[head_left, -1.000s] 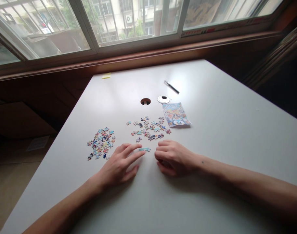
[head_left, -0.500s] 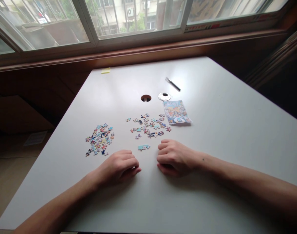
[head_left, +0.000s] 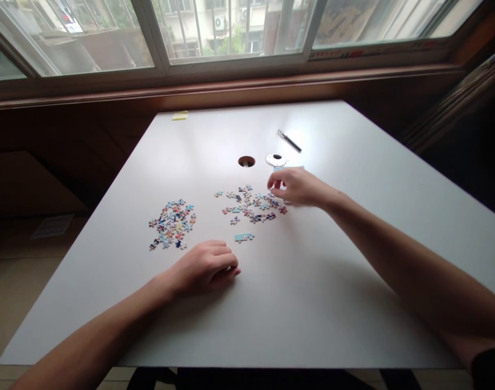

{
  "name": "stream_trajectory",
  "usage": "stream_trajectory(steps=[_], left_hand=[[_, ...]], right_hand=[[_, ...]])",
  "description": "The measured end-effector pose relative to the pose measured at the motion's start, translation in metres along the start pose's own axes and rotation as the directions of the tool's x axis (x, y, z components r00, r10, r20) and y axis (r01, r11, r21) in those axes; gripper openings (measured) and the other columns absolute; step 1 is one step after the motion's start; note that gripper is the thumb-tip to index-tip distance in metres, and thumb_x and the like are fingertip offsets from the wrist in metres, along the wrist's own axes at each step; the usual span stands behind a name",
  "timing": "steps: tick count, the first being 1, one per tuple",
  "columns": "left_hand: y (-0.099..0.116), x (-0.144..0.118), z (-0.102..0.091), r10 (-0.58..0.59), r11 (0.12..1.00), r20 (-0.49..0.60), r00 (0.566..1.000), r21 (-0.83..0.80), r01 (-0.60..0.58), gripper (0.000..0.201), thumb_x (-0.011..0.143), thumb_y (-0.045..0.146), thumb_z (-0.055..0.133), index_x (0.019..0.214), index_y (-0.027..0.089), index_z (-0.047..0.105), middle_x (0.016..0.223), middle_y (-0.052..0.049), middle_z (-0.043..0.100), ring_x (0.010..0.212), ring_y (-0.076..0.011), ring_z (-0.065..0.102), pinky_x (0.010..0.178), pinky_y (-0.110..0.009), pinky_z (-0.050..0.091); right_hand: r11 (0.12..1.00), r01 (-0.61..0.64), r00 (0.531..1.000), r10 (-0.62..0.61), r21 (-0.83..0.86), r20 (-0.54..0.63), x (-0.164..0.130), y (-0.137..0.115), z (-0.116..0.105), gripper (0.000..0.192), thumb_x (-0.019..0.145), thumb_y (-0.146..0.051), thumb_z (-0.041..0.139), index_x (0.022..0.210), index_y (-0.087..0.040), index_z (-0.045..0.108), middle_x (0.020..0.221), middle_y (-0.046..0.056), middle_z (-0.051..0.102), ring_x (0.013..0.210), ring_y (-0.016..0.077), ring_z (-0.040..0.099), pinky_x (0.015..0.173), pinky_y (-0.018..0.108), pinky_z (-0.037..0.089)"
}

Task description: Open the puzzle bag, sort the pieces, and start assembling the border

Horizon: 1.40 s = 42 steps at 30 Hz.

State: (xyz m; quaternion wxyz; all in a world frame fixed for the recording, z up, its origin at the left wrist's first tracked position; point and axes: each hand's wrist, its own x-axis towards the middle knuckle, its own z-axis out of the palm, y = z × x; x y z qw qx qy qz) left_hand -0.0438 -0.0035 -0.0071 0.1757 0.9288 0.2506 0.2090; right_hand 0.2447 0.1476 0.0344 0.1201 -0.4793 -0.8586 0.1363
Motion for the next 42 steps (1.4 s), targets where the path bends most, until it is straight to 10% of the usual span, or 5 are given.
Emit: stream_trajectory(steps=[10, 24, 31, 42], left_hand=[[-0.001, -0.001, 0.002, -0.015, 0.999, -0.004, 1.0, 0.03, 0.016, 0.024, 0.1, 0.026, 0.048, 0.079, 0.018, 0.057, 0.07, -0.003, 0.057, 0.066, -0.0146, 0.05, 0.066, -0.027, 0.042], [-0.001, 0.001, 0.002, -0.014, 0.999, 0.0, 1.0, 0.03, 0.014, 0.023, 0.099, 0.025, 0.05, 0.079, 0.018, 0.056, 0.071, -0.003, 0.058, 0.066, -0.0154, 0.051, 0.065, -0.027, 0.042], [0.0, -0.001, 0.0, -0.024, 1.0, 0.023, 0.999, 0.006, 0.023, 0.022, 0.1, 0.025, 0.049, 0.08, 0.018, 0.057, 0.071, -0.003, 0.058, 0.068, -0.015, 0.051, 0.067, -0.027, 0.042], [0.002, 0.002, -0.004, -0.026, 1.0, 0.038, 0.999, 0.003, 0.026, 0.022, 0.1, 0.024, 0.048, 0.081, 0.018, 0.057, 0.071, -0.003, 0.057, 0.067, -0.015, 0.049, 0.067, -0.026, 0.041]], right_hand=[[0.941, 0.339, 0.938, -0.336, 0.018, -0.083, 0.002, -0.065, 0.046, 0.014, 0.088, -0.021, 0.068, 0.099, -0.021, 0.076, 0.097, 0.008, 0.07, 0.091, 0.0235, 0.058, 0.084, 0.036, 0.044], [0.951, 0.307, 0.951, -0.308, 0.045, 0.039, 0.003, -0.044, 0.021, 0.022, 0.083, -0.014, 0.063, 0.094, -0.026, 0.078, 0.089, 0.002, 0.074, 0.087, 0.0216, 0.064, 0.08, 0.035, 0.047], [0.971, 0.211, 0.958, -0.228, 0.112, 0.176, 0.007, 0.008, 0.0, 0.016, 0.082, -0.023, 0.065, 0.092, -0.025, 0.077, 0.095, 0.002, 0.075, 0.085, 0.0209, 0.067, 0.076, 0.034, 0.049], [0.973, 0.229, 0.954, -0.218, -0.031, 0.208, 0.003, -0.009, 0.008, 0.008, 0.081, -0.028, 0.068, 0.081, -0.021, 0.072, 0.087, 0.005, 0.071, 0.079, 0.0211, 0.062, 0.069, 0.032, 0.042]])
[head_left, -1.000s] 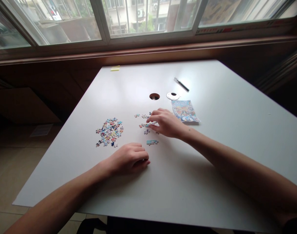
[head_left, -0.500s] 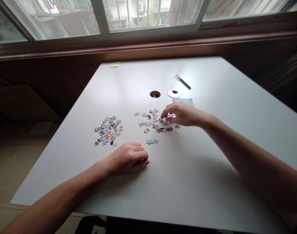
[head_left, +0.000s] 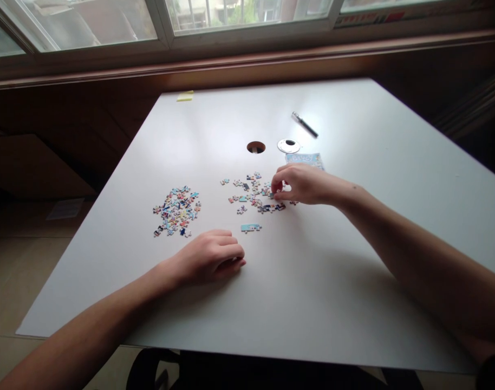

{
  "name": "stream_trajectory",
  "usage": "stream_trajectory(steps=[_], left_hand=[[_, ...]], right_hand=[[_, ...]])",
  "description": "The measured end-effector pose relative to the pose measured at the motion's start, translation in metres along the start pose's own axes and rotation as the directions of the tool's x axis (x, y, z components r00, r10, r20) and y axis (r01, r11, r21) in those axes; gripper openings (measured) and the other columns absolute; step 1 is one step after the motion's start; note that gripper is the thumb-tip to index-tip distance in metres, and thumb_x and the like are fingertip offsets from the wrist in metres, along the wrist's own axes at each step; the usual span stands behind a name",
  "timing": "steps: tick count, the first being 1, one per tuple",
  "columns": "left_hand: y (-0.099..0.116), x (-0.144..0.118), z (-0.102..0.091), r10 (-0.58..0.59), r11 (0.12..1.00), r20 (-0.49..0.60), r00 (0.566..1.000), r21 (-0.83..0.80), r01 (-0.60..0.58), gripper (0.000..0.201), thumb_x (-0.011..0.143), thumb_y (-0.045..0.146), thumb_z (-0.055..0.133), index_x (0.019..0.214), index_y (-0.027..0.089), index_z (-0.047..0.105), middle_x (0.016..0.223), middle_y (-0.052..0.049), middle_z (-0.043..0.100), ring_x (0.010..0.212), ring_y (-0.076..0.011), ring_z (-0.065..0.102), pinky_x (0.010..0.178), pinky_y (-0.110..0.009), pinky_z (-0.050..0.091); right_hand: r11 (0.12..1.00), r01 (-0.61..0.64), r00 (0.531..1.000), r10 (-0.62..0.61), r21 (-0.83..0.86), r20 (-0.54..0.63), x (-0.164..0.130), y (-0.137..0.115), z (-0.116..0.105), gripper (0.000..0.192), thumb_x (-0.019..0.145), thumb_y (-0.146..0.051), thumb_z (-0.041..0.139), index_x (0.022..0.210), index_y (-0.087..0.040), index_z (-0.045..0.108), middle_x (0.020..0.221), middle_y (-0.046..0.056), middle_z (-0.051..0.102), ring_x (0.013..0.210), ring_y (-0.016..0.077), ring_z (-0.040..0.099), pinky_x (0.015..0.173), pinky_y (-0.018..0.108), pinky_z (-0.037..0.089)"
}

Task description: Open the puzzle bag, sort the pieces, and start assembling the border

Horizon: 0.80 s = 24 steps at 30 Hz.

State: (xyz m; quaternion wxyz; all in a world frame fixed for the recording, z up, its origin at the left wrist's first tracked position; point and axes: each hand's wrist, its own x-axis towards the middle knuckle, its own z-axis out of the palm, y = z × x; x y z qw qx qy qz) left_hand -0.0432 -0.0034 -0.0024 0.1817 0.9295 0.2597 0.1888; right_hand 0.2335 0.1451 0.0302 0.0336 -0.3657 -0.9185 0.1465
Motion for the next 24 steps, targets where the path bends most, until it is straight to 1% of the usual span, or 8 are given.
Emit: stream_trajectory(steps=[4, 8, 10, 12, 14, 18, 21, 24], left_hand=[[-0.001, -0.001, 0.001, 0.005, 1.0, -0.001, 1.0, 0.007, -0.005, 0.021, 0.1, 0.024, 0.048, 0.082, 0.018, 0.057, 0.071, -0.003, 0.057, 0.066, -0.0154, 0.049, 0.067, -0.027, 0.041], [0.0, 0.0, 0.0, 0.008, 1.0, -0.012, 1.0, 0.014, -0.008, 0.021, 0.1, 0.024, 0.048, 0.082, 0.018, 0.058, 0.071, -0.003, 0.056, 0.066, -0.0153, 0.049, 0.066, -0.027, 0.041], [0.001, 0.0, -0.001, 0.012, 1.0, -0.015, 1.0, 0.013, -0.012, 0.021, 0.1, 0.023, 0.049, 0.082, 0.018, 0.058, 0.071, -0.002, 0.056, 0.066, -0.0151, 0.048, 0.066, -0.026, 0.041], [0.001, 0.0, -0.002, 0.011, 1.0, -0.01, 1.0, 0.01, -0.011, 0.02, 0.1, 0.023, 0.049, 0.082, 0.018, 0.058, 0.071, -0.002, 0.056, 0.066, -0.0151, 0.048, 0.067, -0.026, 0.041], [0.001, 0.0, -0.002, 0.007, 1.0, -0.001, 1.0, 0.007, -0.007, 0.02, 0.1, 0.023, 0.049, 0.082, 0.018, 0.058, 0.072, -0.003, 0.056, 0.067, -0.0151, 0.048, 0.067, -0.026, 0.041], [0.0, 0.0, 0.0, 0.004, 1.0, 0.005, 1.0, 0.006, -0.004, 0.02, 0.1, 0.023, 0.049, 0.083, 0.018, 0.058, 0.072, -0.003, 0.057, 0.067, -0.0151, 0.049, 0.068, -0.026, 0.041], [0.0, 0.0, 0.0, 0.006, 1.0, -0.002, 1.0, 0.008, -0.006, 0.02, 0.1, 0.023, 0.049, 0.083, 0.018, 0.058, 0.072, -0.003, 0.057, 0.067, -0.0151, 0.049, 0.068, -0.026, 0.041], [0.001, 0.001, -0.001, 0.01, 1.0, -0.005, 1.0, 0.007, -0.01, 0.02, 0.1, 0.023, 0.049, 0.083, 0.018, 0.057, 0.071, -0.003, 0.057, 0.066, -0.0153, 0.049, 0.068, -0.027, 0.042]], right_hand=[[0.996, -0.038, 0.999, 0.037, 0.083, 0.013, -0.005, -0.011, -0.006, 0.005, 0.08, -0.025, 0.067, 0.08, -0.023, 0.072, 0.075, 0.001, 0.069, 0.068, 0.0173, 0.06, 0.064, 0.03, 0.041], [0.969, 0.002, 0.989, -0.039, 0.247, 0.146, -0.011, -0.035, -0.013, 0.023, 0.08, -0.022, 0.066, 0.1, -0.028, 0.076, 0.078, -0.001, 0.072, 0.064, 0.0153, 0.06, 0.059, 0.028, 0.041], [0.964, -0.004, 0.976, -0.054, 0.267, 0.21, -0.013, -0.045, -0.014, 0.022, 0.079, -0.018, 0.065, 0.095, -0.028, 0.077, 0.077, -0.002, 0.072, 0.063, 0.0148, 0.061, 0.058, 0.028, 0.041], [0.962, -0.025, 0.971, -0.042, 0.273, 0.237, -0.014, -0.051, -0.014, 0.017, 0.078, -0.016, 0.066, 0.086, -0.027, 0.077, 0.076, -0.002, 0.072, 0.063, 0.0148, 0.062, 0.058, 0.027, 0.042], [0.959, -0.054, 0.968, -0.018, 0.277, 0.249, -0.014, -0.053, -0.013, 0.014, 0.076, -0.015, 0.067, 0.082, -0.025, 0.075, 0.076, -0.002, 0.073, 0.065, 0.0154, 0.064, 0.058, 0.027, 0.043], [0.96, -0.078, 0.958, -0.001, 0.268, 0.285, -0.013, -0.053, -0.011, 0.016, 0.076, -0.014, 0.068, 0.086, -0.026, 0.075, 0.076, -0.002, 0.074, 0.064, 0.0159, 0.064, 0.057, 0.027, 0.043], [0.966, -0.03, 0.957, -0.047, 0.258, 0.286, -0.013, -0.052, -0.012, 0.021, 0.076, -0.012, 0.066, 0.087, -0.028, 0.077, 0.075, -0.003, 0.073, 0.063, 0.0149, 0.063, 0.057, 0.027, 0.042], [0.976, 0.014, 0.972, -0.064, 0.218, 0.226, -0.013, -0.045, -0.013, 0.026, 0.077, -0.012, 0.062, 0.089, -0.029, 0.079, 0.077, -0.003, 0.073, 0.064, 0.0151, 0.063, 0.058, 0.026, 0.043]])
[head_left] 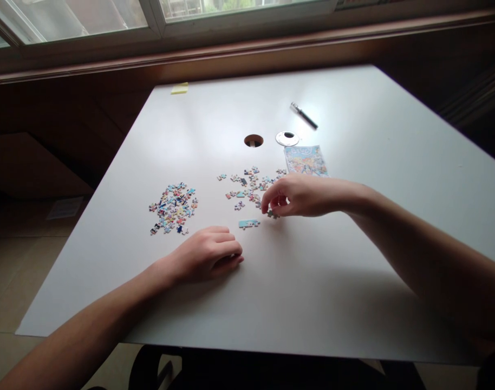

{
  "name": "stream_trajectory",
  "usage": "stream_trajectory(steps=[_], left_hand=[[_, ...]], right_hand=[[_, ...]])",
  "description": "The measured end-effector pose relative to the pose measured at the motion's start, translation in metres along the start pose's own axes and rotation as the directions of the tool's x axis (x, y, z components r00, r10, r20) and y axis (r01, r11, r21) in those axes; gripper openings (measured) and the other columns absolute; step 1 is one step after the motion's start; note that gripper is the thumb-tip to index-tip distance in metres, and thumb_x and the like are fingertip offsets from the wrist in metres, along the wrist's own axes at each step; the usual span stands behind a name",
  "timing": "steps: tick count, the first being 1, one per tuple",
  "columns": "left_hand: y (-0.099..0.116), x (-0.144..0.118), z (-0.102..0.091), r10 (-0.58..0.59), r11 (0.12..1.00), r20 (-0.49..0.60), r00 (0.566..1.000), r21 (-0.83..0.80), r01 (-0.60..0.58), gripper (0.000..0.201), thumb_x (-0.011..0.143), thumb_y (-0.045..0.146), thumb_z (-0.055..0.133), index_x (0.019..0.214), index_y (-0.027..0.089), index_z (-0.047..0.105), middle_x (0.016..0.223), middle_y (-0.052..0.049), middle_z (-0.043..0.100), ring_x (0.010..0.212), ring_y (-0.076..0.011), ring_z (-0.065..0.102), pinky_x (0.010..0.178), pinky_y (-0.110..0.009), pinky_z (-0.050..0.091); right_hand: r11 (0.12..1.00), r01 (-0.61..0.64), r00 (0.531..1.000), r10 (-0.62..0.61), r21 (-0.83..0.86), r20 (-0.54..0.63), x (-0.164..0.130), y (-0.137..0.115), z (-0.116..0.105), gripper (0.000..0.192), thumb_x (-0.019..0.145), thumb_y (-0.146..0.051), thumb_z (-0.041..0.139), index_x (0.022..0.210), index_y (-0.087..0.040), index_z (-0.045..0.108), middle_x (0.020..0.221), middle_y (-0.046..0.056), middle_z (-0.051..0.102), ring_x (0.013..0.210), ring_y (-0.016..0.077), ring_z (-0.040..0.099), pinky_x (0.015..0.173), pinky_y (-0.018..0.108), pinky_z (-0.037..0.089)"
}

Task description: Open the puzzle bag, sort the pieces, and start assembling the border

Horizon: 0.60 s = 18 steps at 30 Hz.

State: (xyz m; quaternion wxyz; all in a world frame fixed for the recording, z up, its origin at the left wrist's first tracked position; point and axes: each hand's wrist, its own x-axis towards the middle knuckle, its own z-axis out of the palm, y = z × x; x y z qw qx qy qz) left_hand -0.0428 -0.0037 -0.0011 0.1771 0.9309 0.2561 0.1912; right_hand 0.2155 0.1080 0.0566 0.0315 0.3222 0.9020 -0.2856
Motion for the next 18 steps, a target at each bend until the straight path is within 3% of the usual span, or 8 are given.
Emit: stream_trajectory(steps=[2, 5, 9, 14, 18], left_hand=[[0.0, 0.001, -0.001, 0.003, 1.0, -0.003, 1.0, -0.002, -0.003, 0.021, 0.1, 0.023, 0.048, 0.082, 0.018, 0.057, 0.071, -0.003, 0.056, 0.066, -0.0153, 0.049, 0.067, -0.027, 0.041], [0.0, 0.001, -0.001, 0.009, 1.0, -0.007, 1.0, -0.004, -0.009, 0.02, 0.1, 0.023, 0.048, 0.082, 0.018, 0.056, 0.07, -0.003, 0.056, 0.065, -0.0152, 0.049, 0.066, -0.026, 0.041], [0.001, 0.0, 0.0, -0.005, 1.0, -0.006, 1.0, -0.012, 0.005, 0.019, 0.099, 0.022, 0.049, 0.082, 0.018, 0.056, 0.071, -0.003, 0.057, 0.066, -0.0147, 0.05, 0.066, -0.025, 0.041], [0.001, 0.0, 0.0, -0.007, 1.0, -0.007, 1.0, -0.005, 0.007, 0.02, 0.1, 0.023, 0.049, 0.081, 0.018, 0.057, 0.07, -0.003, 0.057, 0.065, -0.0148, 0.051, 0.065, -0.026, 0.041], [0.001, 0.0, 0.0, -0.009, 1.0, -0.009, 1.0, -0.001, 0.009, 0.02, 0.099, 0.022, 0.048, 0.081, 0.018, 0.057, 0.071, -0.003, 0.057, 0.066, -0.0151, 0.051, 0.066, -0.027, 0.042]], right_hand=[[0.999, -0.025, 0.993, 0.02, -0.042, -0.116, 0.001, 0.01, -0.001, 0.028, 0.08, -0.014, 0.06, 0.093, -0.029, 0.079, 0.081, -0.001, 0.073, 0.067, 0.0159, 0.063, 0.062, 0.027, 0.044], [0.99, -0.119, 0.943, 0.09, -0.073, -0.32, 0.005, 0.031, 0.0, 0.028, 0.084, -0.018, 0.058, 0.102, -0.027, 0.077, 0.087, 0.002, 0.074, 0.068, 0.0168, 0.063, 0.064, 0.03, 0.044], [0.973, -0.167, 0.922, 0.096, -0.16, -0.374, 0.012, 0.049, 0.005, 0.017, 0.081, -0.016, 0.061, 0.089, -0.02, 0.075, 0.078, 0.004, 0.07, 0.068, 0.0193, 0.06, 0.064, 0.033, 0.043], [0.984, -0.047, 0.859, -0.048, -0.171, -0.509, 0.021, 0.031, 0.017, 0.014, 0.088, -0.019, 0.061, 0.09, -0.018, 0.075, 0.085, 0.008, 0.068, 0.08, 0.022, 0.059, 0.074, 0.036, 0.045], [0.969, 0.079, 0.826, -0.195, -0.234, -0.528, 0.034, 0.008, 0.038, 0.024, 0.095, -0.022, 0.058, 0.113, -0.019, 0.074, 0.108, 0.013, 0.064, 0.095, 0.0261, 0.054, 0.084, 0.039, 0.047]])
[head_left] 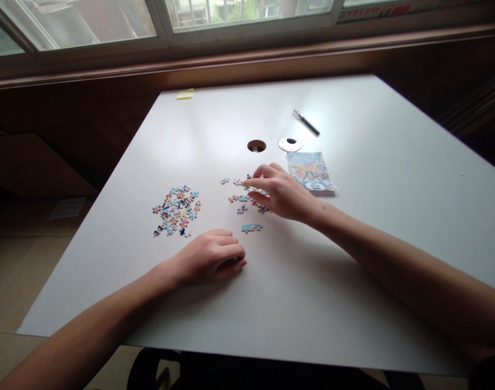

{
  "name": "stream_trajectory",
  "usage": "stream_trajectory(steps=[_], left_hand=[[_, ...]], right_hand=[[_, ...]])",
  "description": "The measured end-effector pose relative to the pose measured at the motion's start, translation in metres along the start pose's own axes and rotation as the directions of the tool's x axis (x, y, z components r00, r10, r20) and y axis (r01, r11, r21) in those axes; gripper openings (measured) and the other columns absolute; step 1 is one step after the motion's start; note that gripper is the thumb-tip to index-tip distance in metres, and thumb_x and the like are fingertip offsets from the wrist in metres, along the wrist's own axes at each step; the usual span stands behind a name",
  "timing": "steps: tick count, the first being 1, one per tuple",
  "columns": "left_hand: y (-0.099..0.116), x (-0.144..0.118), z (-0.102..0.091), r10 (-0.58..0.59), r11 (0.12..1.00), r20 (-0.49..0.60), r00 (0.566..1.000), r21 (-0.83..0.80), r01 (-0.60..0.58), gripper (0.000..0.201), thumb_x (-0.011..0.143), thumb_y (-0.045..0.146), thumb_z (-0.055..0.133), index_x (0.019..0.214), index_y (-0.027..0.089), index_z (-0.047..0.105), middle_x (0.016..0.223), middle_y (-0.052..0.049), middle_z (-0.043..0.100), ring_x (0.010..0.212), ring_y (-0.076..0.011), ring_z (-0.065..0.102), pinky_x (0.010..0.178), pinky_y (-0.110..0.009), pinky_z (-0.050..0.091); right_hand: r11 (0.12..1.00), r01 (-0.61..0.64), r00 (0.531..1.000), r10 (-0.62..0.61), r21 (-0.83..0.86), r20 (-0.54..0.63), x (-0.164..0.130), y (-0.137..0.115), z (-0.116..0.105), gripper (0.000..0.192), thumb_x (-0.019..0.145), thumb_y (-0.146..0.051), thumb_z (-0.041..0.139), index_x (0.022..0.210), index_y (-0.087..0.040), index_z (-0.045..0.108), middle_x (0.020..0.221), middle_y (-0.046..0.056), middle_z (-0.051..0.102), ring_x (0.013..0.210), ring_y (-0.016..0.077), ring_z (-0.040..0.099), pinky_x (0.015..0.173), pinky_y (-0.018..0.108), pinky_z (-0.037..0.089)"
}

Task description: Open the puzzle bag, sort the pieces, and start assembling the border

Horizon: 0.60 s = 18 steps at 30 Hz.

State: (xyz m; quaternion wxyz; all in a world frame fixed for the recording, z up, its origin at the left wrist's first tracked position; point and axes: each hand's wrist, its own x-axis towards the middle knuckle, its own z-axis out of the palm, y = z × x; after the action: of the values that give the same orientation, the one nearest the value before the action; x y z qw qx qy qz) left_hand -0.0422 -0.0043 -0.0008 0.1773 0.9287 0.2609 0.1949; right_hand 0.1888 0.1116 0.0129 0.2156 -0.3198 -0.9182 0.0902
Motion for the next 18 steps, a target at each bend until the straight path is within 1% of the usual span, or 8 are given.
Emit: stream_trajectory(steps=[2, 5, 7, 10, 12, 15, 17, 18], left_hand=[[0.0, 0.0, 0.0, -0.001, 1.0, -0.002, 1.0, -0.002, 0.001, 0.02, 0.099, 0.022, 0.049, 0.081, 0.018, 0.057, 0.071, -0.002, 0.057, 0.066, -0.015, 0.051, 0.066, -0.026, 0.042], [0.0, 0.001, 0.0, 0.003, 1.0, -0.007, 1.0, -0.003, -0.003, 0.021, 0.099, 0.023, 0.048, 0.081, 0.018, 0.057, 0.071, -0.003, 0.057, 0.066, -0.015, 0.052, 0.066, -0.026, 0.043], [0.0, 0.001, 0.0, 0.003, 1.0, -0.01, 1.0, -0.004, -0.003, 0.021, 0.099, 0.023, 0.048, 0.081, 0.018, 0.057, 0.071, -0.003, 0.057, 0.066, -0.0151, 0.052, 0.066, -0.026, 0.043], [-0.001, 0.0, 0.001, -0.001, 1.0, -0.002, 1.0, -0.003, 0.001, 0.02, 0.099, 0.023, 0.048, 0.082, 0.018, 0.057, 0.071, -0.003, 0.057, 0.066, -0.0153, 0.051, 0.067, -0.027, 0.043], [-0.001, 0.0, 0.001, -0.003, 1.0, 0.007, 1.0, -0.002, 0.003, 0.02, 0.1, 0.023, 0.048, 0.082, 0.018, 0.057, 0.071, -0.003, 0.057, 0.067, -0.0154, 0.05, 0.067, -0.027, 0.043], [-0.002, -0.001, 0.001, -0.005, 1.0, 0.013, 1.0, -0.003, 0.005, 0.02, 0.1, 0.023, 0.048, 0.083, 0.018, 0.057, 0.071, -0.003, 0.058, 0.067, -0.0153, 0.049, 0.068, -0.027, 0.042], [-0.002, -0.001, 0.0, 0.001, 1.0, 0.013, 1.0, -0.006, 0.0, 0.019, 0.1, 0.023, 0.048, 0.083, 0.018, 0.057, 0.071, -0.003, 0.058, 0.066, -0.0154, 0.049, 0.067, -0.027, 0.041], [-0.001, -0.001, 0.0, 0.003, 1.0, 0.014, 1.0, -0.009, -0.003, 0.019, 0.1, 0.023, 0.048, 0.083, 0.018, 0.057, 0.071, -0.003, 0.058, 0.066, -0.0154, 0.049, 0.067, -0.027, 0.041]], right_hand=[[0.999, 0.014, 1.0, -0.013, -0.029, 0.019, 0.001, -0.007, 0.01, 0.024, 0.094, -0.022, 0.06, 0.112, -0.019, 0.075, 0.11, 0.014, 0.062, 0.097, 0.0274, 0.053, 0.086, 0.041, 0.046], [0.999, -0.022, 1.0, 0.021, 0.024, 0.023, 0.0, -0.008, 0.018, 0.016, 0.091, -0.021, 0.063, 0.101, -0.018, 0.076, 0.104, 0.013, 0.062, 0.096, 0.0271, 0.053, 0.089, 0.04, 0.047], [0.997, -0.041, 0.999, 0.041, 0.066, 0.012, 0.0, -0.007, 0.021, 0.013, 0.09, -0.02, 0.064, 0.097, -0.016, 0.074, 0.102, 0.013, 0.063, 0.097, 0.0271, 0.053, 0.089, 0.039, 0.047], [0.996, -0.037, 0.999, 0.035, 0.083, 0.017, 0.001, -0.005, 0.019, 0.01, 0.09, -0.02, 0.062, 0.092, -0.016, 0.072, 0.096, 0.012, 0.065, 0.094, 0.0269, 0.055, 0.087, 0.039, 0.047], [0.996, -0.025, 1.0, 0.024, 0.085, 0.013, 0.002, -0.001, 0.012, 0.012, 0.09, -0.019, 0.06, 0.093, -0.015, 0.071, 0.095, 0.011, 0.067, 0.093, 0.0261, 0.057, 0.085, 0.038, 0.047], [0.997, -0.038, 0.999, 0.039, 0.074, -0.014, 0.004, 0.012, -0.008, 0.015, 0.09, -0.02, 0.058, 0.095, -0.017, 0.072, 0.094, 0.009, 0.07, 0.091, 0.0245, 0.06, 0.084, 0.039, 0.047], [0.994, -0.106, 0.994, 0.105, 0.038, 0.015, 0.003, 0.026, -0.025, 0.016, 0.087, -0.02, 0.059, 0.091, -0.021, 0.074, 0.09, 0.006, 0.072, 0.085, 0.0229, 0.063, 0.081, 0.039, 0.049], [0.986, -0.165, 0.984, 0.164, 0.014, 0.064, 0.002, 0.034, -0.033, 0.017, 0.085, -0.02, 0.059, 0.089, -0.022, 0.075, 0.087, 0.005, 0.072, 0.079, 0.022, 0.064, 0.077, 0.039, 0.049]])
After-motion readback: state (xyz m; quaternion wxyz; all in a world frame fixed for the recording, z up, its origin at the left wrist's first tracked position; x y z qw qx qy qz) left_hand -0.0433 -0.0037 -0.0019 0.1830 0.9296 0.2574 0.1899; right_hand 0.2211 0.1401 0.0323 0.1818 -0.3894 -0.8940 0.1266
